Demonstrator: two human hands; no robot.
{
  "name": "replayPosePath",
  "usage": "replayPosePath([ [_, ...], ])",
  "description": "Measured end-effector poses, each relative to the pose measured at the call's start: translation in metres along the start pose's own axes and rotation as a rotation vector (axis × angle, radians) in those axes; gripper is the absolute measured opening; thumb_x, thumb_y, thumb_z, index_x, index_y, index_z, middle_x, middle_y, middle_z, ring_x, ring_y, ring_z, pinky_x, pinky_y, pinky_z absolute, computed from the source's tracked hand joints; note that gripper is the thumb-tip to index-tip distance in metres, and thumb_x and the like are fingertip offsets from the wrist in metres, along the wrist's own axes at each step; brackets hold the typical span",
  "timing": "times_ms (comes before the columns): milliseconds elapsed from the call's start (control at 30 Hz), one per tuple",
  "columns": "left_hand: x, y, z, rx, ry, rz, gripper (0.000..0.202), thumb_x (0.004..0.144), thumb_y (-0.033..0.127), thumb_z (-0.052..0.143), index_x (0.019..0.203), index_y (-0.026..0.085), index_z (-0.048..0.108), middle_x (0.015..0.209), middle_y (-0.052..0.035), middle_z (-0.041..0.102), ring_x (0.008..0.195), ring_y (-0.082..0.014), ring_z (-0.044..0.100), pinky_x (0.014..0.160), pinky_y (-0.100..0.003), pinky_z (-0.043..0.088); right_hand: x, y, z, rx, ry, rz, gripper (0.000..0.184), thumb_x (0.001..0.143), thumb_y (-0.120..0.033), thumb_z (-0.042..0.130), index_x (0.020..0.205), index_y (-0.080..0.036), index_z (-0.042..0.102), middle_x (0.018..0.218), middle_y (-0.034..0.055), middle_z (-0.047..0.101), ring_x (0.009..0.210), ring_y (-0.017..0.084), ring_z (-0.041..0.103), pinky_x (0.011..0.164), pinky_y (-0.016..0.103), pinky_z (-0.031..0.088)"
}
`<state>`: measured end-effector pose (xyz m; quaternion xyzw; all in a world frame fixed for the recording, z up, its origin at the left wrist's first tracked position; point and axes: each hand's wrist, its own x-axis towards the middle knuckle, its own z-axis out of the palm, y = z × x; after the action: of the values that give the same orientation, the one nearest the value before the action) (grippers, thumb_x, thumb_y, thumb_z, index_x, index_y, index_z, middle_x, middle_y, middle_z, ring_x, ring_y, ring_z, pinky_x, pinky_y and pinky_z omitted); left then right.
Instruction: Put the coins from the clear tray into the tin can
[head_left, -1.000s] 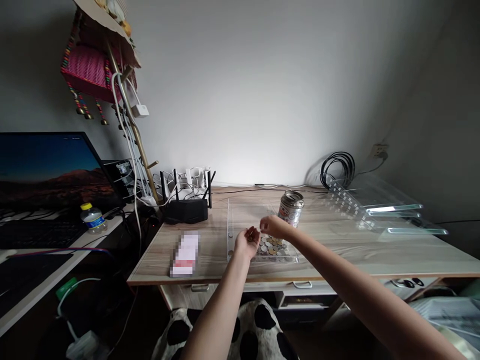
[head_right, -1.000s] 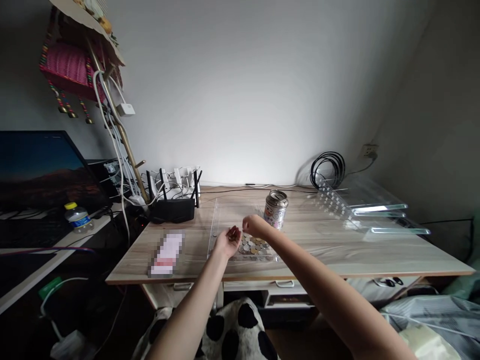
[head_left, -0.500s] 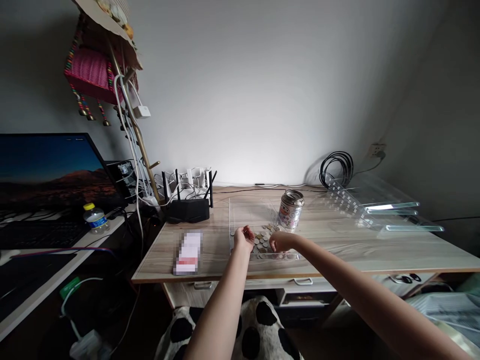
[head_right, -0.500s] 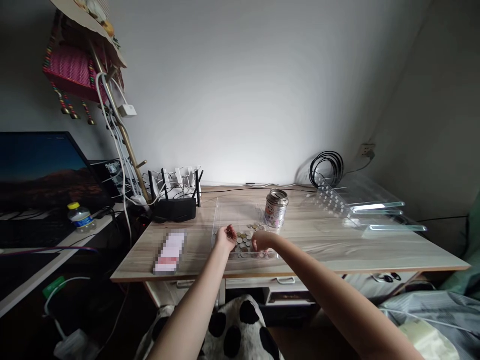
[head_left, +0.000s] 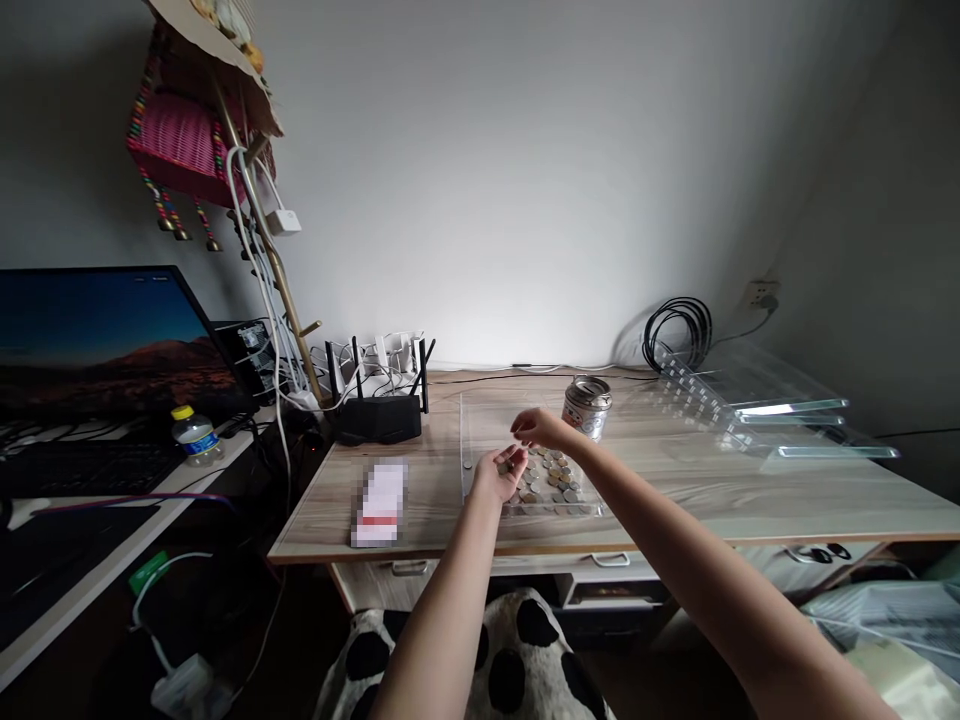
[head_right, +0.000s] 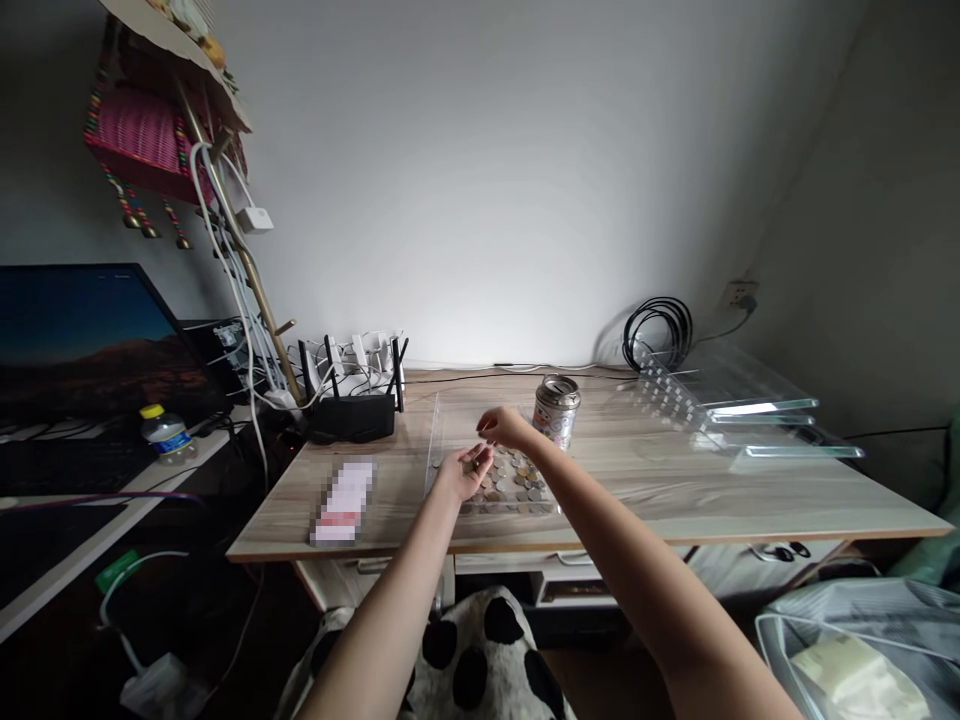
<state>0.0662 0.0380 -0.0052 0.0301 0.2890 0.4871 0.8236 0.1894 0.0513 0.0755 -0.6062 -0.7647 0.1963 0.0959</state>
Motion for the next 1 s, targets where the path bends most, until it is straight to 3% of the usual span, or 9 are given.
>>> replayPosePath([
  [67,-0.001,0.002,-0.001,-0.013,-0.002,0.030,0.018,0.079,0.014,0.034,0.068,0.012,0.049,0.061,-0.0055,0.053,0.056,-0.0101,0.055,0.049,-0.019,0.045,0.001,0.009,-0.002,-0.070,0.036,0.058,0.023,0.076,-0.019,0.050,0.094,-0.014,0.061,0.089,0.0095,0.064,0.080,0.017,0.059,0.069,0.025,0.046],
  [167,-0.001,0.004,-0.003,-0.023,0.005,0.069,0.020,0.079,0.016,0.035,0.060,0.015,0.042,0.047,0.0032,0.039,0.035,-0.0029,0.036,0.034,-0.013,0.029,-0.002,0.025,0.006,-0.184,0.018,0.151,0.023,0.071,-0.014,0.057,0.093,-0.012,0.061,0.098,0.0138,0.060,0.096,0.025,0.053,0.080,0.034,0.042],
  [267,-0.002,0.005,-0.005,-0.019,-0.005,0.081,0.022,0.079,0.019,0.035,0.057,0.016,0.038,0.043,0.0069,0.027,0.030,-0.0023,0.022,0.031,-0.014,0.016,-0.002,0.035,0.021,-0.235,-0.083,0.216,0.030,0.077,-0.025,0.053,0.105,-0.014,0.053,0.107,0.0107,0.053,0.097,0.021,0.050,0.080,0.037,0.043],
  [433,-0.004,0.004,-0.005,-0.021,-0.011,0.101,0.019,0.078,0.020,0.035,0.062,0.015,0.043,0.046,0.0057,0.032,0.032,-0.0026,0.024,0.033,-0.014,0.018,0.003,0.038,0.032,-0.207,-0.316,0.314,0.033,0.082,-0.032,0.046,0.110,-0.015,0.048,0.108,0.0075,0.051,0.091,0.017,0.052,0.076,0.037,0.045],
  [533,-0.004,0.004,-0.005,-0.034,-0.006,0.111,0.018,0.078,0.019,0.035,0.063,0.014,0.045,0.048,0.0045,0.035,0.034,-0.0027,0.028,0.033,-0.014,0.021,-0.001,0.042,0.031,-0.174,-0.387,0.316,0.032,0.082,-0.031,0.047,0.108,-0.014,0.049,0.106,0.0073,0.052,0.089,0.016,0.053,0.074,0.036,0.046],
  [700,0.000,0.003,-0.004,-0.061,0.045,0.098,0.017,0.077,0.017,0.035,0.064,0.014,0.046,0.050,0.0022,0.040,0.037,-0.0031,0.037,0.037,-0.014,0.032,-0.013,0.041,0.032,-0.136,-0.227,0.219,0.015,0.065,-0.021,0.063,0.072,-0.007,0.062,0.070,0.0092,0.062,0.061,0.017,0.058,0.054,0.026,0.045],
  [867,0.004,0.002,-0.003,-0.071,0.084,0.076,0.017,0.077,0.017,0.034,0.067,0.013,0.048,0.060,-0.0059,0.051,0.056,-0.0119,0.056,0.053,-0.024,0.049,-0.009,0.019,0.030,-0.044,0.012,0.036,0.026,0.075,-0.033,0.050,0.092,-0.016,0.060,0.080,0.0052,0.065,0.063,0.012,0.058,0.053,0.018,0.042],
  [1000,0.001,0.002,-0.002,-0.073,0.055,0.062,0.018,0.076,0.015,0.035,0.072,0.010,0.051,0.069,-0.0123,0.056,0.067,-0.0169,0.060,0.057,-0.026,0.051,0.000,0.014,0.031,-0.092,0.095,0.027,0.028,0.073,-0.032,0.051,0.092,-0.014,0.060,0.084,0.0094,0.064,0.071,0.016,0.059,0.058,0.022,0.041],
])
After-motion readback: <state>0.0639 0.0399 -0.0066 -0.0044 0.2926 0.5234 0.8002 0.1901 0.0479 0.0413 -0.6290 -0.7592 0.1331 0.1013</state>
